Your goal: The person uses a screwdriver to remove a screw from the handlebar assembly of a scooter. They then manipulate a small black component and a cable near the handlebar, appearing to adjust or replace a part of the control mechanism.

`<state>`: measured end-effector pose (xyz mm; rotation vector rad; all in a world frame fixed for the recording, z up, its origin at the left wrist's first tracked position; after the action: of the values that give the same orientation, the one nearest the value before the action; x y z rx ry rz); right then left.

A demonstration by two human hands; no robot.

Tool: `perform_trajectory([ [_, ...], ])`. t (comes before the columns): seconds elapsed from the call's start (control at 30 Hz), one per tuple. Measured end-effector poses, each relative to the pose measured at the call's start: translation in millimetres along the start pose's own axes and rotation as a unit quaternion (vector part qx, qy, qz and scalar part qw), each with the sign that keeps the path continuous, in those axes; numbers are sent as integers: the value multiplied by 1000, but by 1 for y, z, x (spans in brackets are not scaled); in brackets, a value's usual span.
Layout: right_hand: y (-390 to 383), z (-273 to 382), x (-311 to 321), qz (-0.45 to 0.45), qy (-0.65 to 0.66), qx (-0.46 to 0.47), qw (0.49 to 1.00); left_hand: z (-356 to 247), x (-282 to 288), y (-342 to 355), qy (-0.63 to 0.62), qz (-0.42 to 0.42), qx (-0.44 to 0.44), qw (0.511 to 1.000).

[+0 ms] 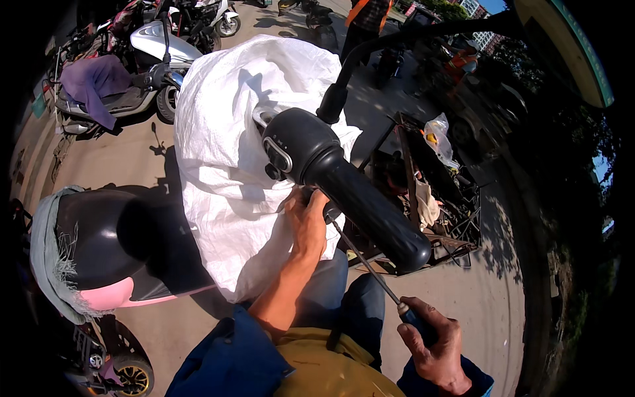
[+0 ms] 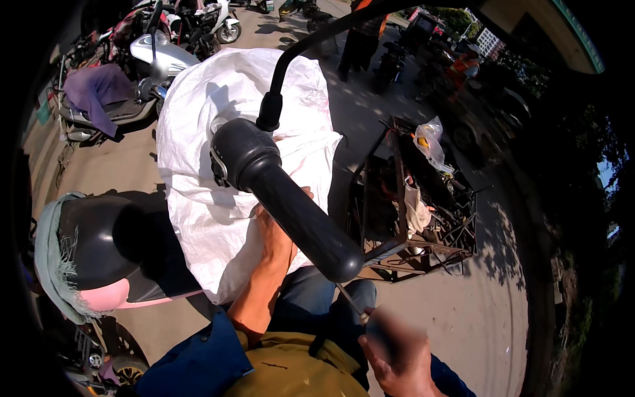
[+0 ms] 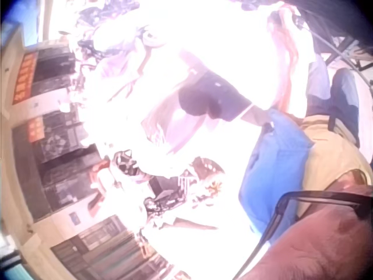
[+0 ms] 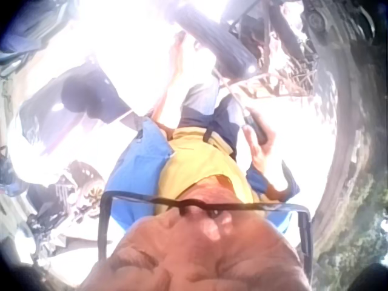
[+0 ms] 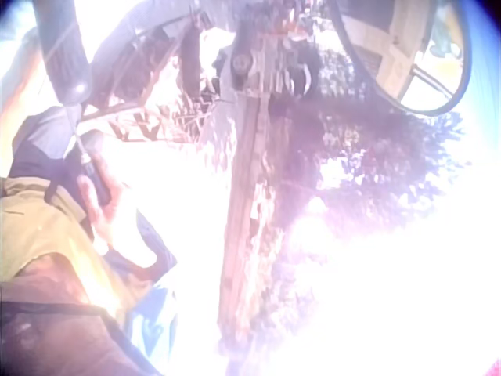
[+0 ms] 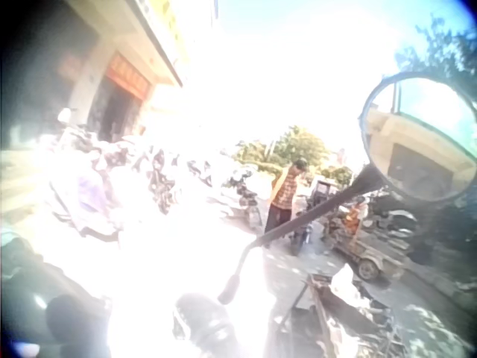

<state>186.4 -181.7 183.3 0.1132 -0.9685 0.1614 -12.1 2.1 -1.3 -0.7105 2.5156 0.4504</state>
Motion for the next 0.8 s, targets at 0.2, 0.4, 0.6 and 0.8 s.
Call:
perform_trajectory([
  [0.2,-6,11,0,-12,15,-96,995,-2,0,-2,29,3,-28,999],
  [0.4,-9,19,-3,-38,-30,-60,997,-10,0,3,74,52,-118,989],
  [0.6,-18,18,-14,-53,-259,90,960,-14,2,-8,223,96,-143,959],
  [0.8,-21,-4,-20,-106,-419,217,875,-39,-8,-3,-168,-53,123,977],
])
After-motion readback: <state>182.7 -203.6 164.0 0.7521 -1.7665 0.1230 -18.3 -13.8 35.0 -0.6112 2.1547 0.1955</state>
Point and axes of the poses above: each hand's wrist, its own y-axis towards the middle knuckle, its own x-axis out of the back of the hand, z = x × y, the point moved 4 cm from there along y, towards the middle knuckle, and after that the axes turned 8 degrees about -y, right-handed, at the moved point
